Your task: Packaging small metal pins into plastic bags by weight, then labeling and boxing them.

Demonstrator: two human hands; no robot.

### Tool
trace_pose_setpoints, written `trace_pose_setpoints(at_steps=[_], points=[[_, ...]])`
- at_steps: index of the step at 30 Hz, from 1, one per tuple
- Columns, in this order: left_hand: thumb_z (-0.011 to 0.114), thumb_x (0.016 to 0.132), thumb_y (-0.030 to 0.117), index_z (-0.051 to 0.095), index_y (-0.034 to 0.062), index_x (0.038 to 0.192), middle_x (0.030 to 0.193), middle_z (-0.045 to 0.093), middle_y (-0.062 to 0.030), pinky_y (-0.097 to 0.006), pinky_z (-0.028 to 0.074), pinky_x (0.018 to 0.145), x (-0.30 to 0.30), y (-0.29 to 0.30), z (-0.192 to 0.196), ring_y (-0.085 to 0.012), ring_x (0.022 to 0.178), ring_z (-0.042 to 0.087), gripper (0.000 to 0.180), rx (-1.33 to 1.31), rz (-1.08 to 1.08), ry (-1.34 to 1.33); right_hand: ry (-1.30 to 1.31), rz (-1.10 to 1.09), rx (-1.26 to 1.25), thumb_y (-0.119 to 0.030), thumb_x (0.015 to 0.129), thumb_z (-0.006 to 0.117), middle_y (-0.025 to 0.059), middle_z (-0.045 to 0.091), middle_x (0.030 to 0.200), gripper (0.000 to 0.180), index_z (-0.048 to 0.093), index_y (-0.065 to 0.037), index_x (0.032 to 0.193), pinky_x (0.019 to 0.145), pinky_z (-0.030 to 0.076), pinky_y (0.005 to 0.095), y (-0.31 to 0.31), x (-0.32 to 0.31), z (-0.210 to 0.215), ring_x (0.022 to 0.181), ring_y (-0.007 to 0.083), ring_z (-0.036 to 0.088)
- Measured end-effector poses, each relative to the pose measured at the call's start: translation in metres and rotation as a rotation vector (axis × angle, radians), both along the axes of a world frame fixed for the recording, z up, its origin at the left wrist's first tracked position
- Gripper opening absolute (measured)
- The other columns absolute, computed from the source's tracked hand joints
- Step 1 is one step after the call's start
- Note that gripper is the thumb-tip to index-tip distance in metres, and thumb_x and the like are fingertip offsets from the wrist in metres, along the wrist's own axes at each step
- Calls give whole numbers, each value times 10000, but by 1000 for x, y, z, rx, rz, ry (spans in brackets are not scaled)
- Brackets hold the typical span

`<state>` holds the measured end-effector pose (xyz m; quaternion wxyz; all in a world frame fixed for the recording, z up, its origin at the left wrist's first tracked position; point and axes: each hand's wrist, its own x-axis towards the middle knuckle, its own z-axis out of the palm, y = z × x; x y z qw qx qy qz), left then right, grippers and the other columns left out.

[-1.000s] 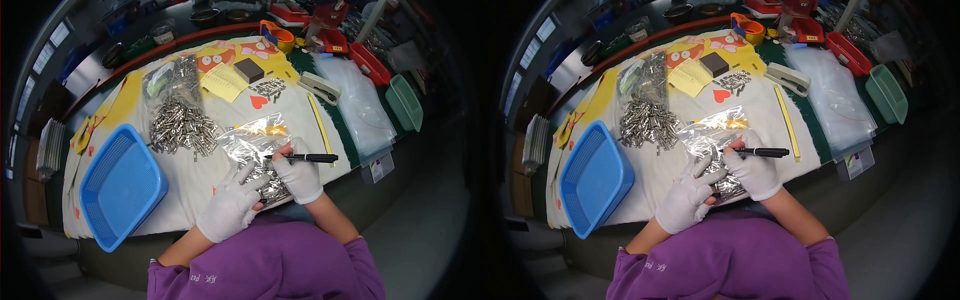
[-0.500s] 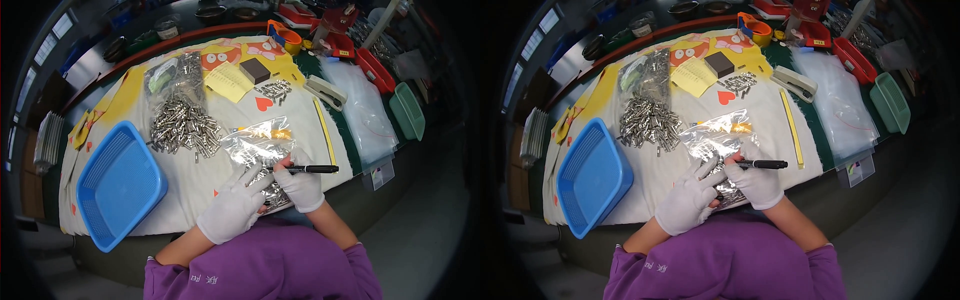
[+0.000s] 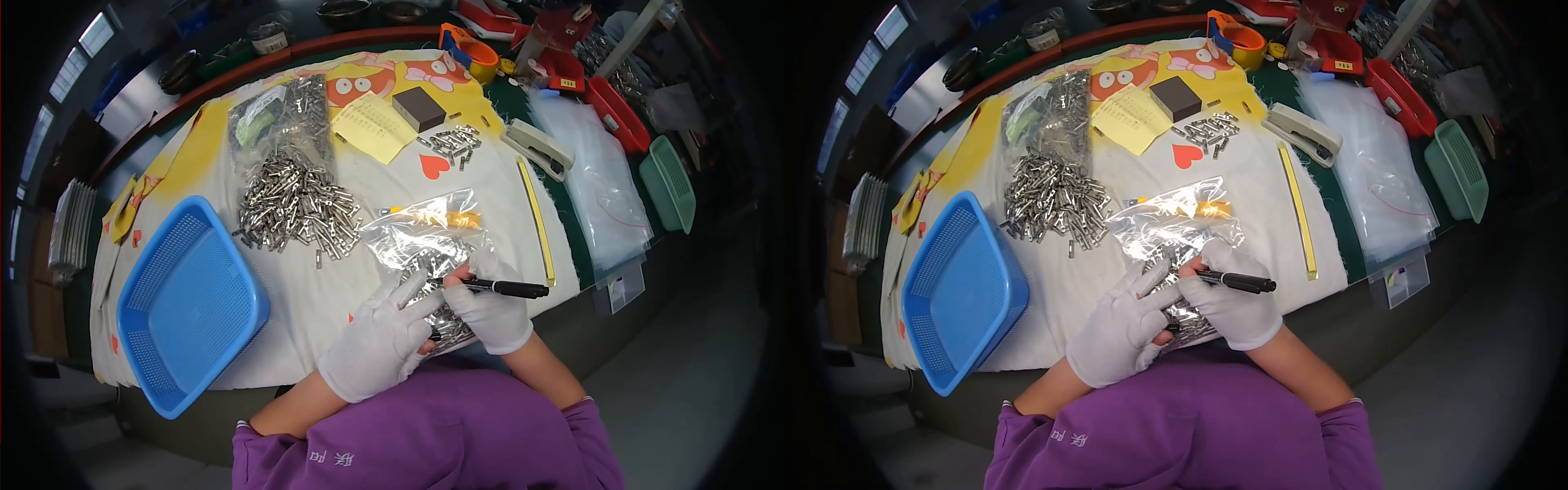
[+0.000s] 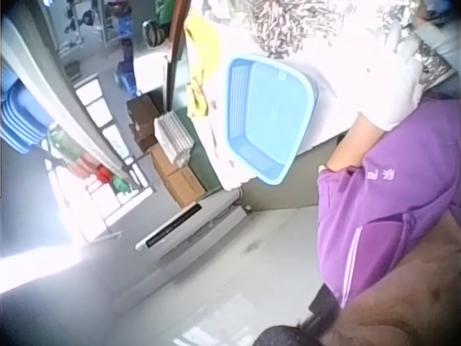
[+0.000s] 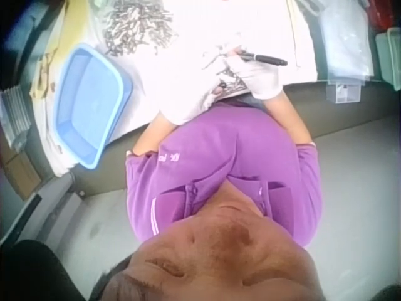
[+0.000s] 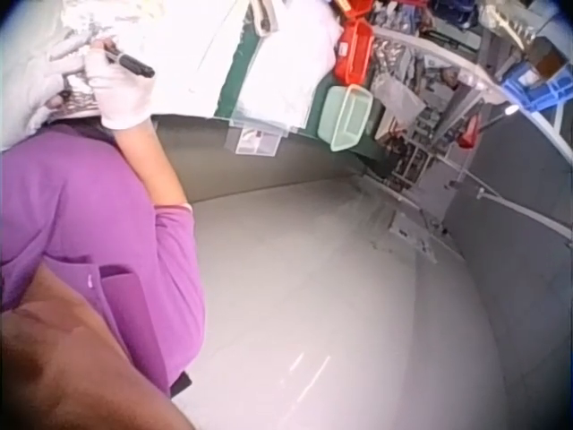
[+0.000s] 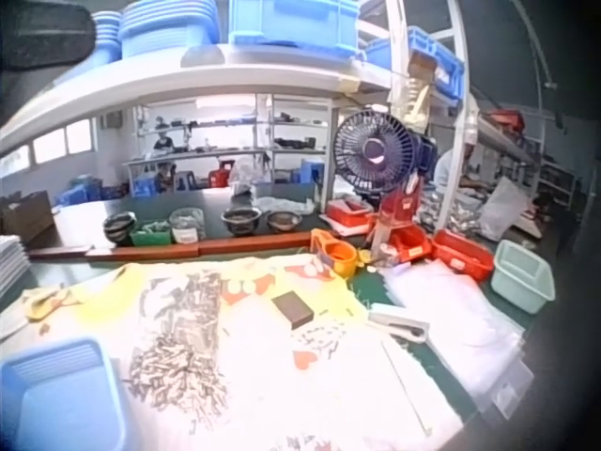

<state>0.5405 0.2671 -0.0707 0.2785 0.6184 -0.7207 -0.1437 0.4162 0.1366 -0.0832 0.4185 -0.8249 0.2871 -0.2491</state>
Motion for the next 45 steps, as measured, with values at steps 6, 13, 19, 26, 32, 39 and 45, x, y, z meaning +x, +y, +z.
trace_pose_setpoints(at_steps=[6,13,19,26,32,39,45], points=[[655,677,111,550,-2,700,1155,516,-104,-405,406,889,0,0,-1,-334,1173,435,156,18,3,-8,-9,-18,-30,-99,725,653,63,555,621,155,524,-14,715,526,434,262,0,-1,-2,554,116,523],[661,674,122,550,10,709,1158,518,-95,-403,402,894,0,2,0,-318,1191,426,161,21,6,-12,-27,15,-13,-107,732,661,50,538,602,172,517,-17,706,512,422,259,-1,-2,-5,538,109,505],[668,673,129,549,13,712,1174,515,-80,-401,401,898,0,1,-3,-312,1198,422,170,11,13,-19,-32,-24,-15,-92,729,661,48,536,611,164,517,-16,706,521,420,255,1,-1,1,551,107,499],[662,682,134,549,11,715,1177,519,-74,-403,402,900,-1,1,-2,-310,1194,425,170,13,27,-10,-86,-44,49,-93,725,666,45,533,603,159,529,-14,718,527,422,255,1,-1,-4,543,106,493],[643,701,136,542,9,740,1171,523,-78,-406,400,907,0,2,-4,-316,1192,425,167,0,24,-11,-40,6,24,-92,724,667,46,541,605,157,530,-16,713,533,428,261,0,-2,-1,547,109,502],[640,702,135,545,6,770,1170,522,-77,-404,401,906,0,3,-6,-322,1195,422,174,-40,31,-18,-34,-36,-68,-71,707,657,59,531,585,159,510,-15,683,498,418,266,0,0,-2,525,113,496],[652,692,135,553,11,784,1180,516,-63,-407,401,904,1,3,-5,-319,1205,411,183,-15,25,-20,-71,-36,-59,-65,703,654,60,525,581,162,503,-13,677,500,419,265,0,-1,-5,524,113,497]])
